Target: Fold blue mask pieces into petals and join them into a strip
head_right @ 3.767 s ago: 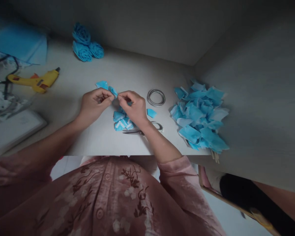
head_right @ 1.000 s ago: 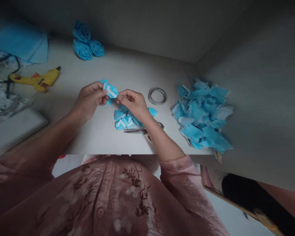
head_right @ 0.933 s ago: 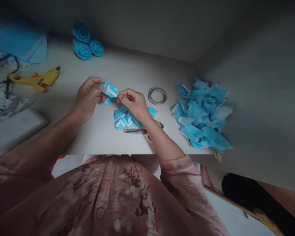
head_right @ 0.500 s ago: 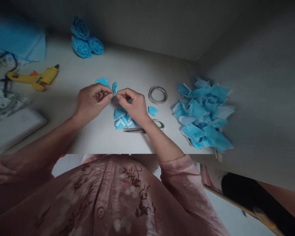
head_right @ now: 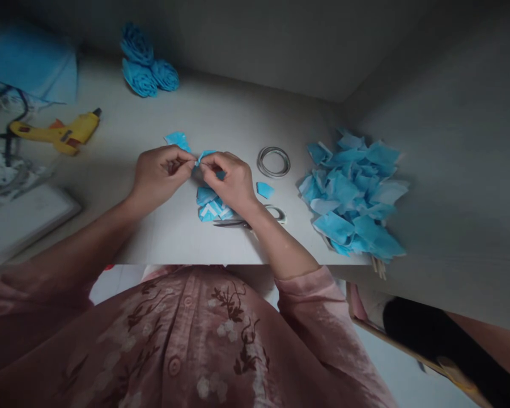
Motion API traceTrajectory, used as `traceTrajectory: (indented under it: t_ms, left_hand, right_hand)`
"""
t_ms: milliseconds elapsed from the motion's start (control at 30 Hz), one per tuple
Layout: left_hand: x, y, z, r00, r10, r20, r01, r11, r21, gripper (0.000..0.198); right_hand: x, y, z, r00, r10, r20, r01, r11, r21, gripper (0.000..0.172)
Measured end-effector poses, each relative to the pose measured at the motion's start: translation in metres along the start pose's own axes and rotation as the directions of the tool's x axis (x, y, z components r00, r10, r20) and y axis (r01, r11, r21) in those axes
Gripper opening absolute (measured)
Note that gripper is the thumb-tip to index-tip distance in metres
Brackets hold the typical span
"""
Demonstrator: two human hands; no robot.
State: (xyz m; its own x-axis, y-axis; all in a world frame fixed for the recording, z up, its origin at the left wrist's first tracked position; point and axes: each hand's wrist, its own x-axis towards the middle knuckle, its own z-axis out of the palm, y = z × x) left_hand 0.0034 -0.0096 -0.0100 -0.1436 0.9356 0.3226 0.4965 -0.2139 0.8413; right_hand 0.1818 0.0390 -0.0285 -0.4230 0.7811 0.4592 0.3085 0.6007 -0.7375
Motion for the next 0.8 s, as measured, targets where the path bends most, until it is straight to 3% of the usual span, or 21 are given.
traceTrajectory:
  t_ms: [167,333,567,667,733,800]
  left_hand:
    - [0.000,-0.001,0.000,0.999,-0.026,0.021,0.028,0.997,-0.066,0.017]
    - [0.000,-0.003,0.001,1.000,0.001,0.003,-0.001,1.000,-0.026,0.012]
    - [0.009,-0.011,0.000,0.991,-0.053,-0.126,0.044,0.996,-0.075,0.013]
    - [0.028,-0.007,-0.020,0.951,-0.155,-0.267,0.119,0.982,-0.145,0.020]
    - [0.041,-0.002,-0.046,0.875,-0.219,-0.432,0.164,0.973,-0.161,0.027]
    - [0.046,-0.003,-0.080,0.821,-0.149,-0.552,0.125,0.989,-0.081,0.025]
  right_hand:
    - [0.000,-0.001,-0.001,1.000,-0.004,-0.004,0.004,1.000,0.008,0.015]
    - [0.000,-0.001,0.000,1.000,-0.013,-0.009,0.013,0.999,0.043,0.016]
    - [0.006,0.001,-0.003,0.987,0.159,-0.008,-0.150,0.945,0.292,0.023]
    - [0.010,0.003,-0.007,0.965,0.262,-0.007,-0.233,0.871,0.433,0.027]
    - [0.012,0.003,-0.009,0.953,0.302,-0.005,-0.261,0.831,0.491,0.029]
    - [0.013,0.002,-0.009,0.948,0.317,-0.004,-0.268,0.807,0.526,0.029]
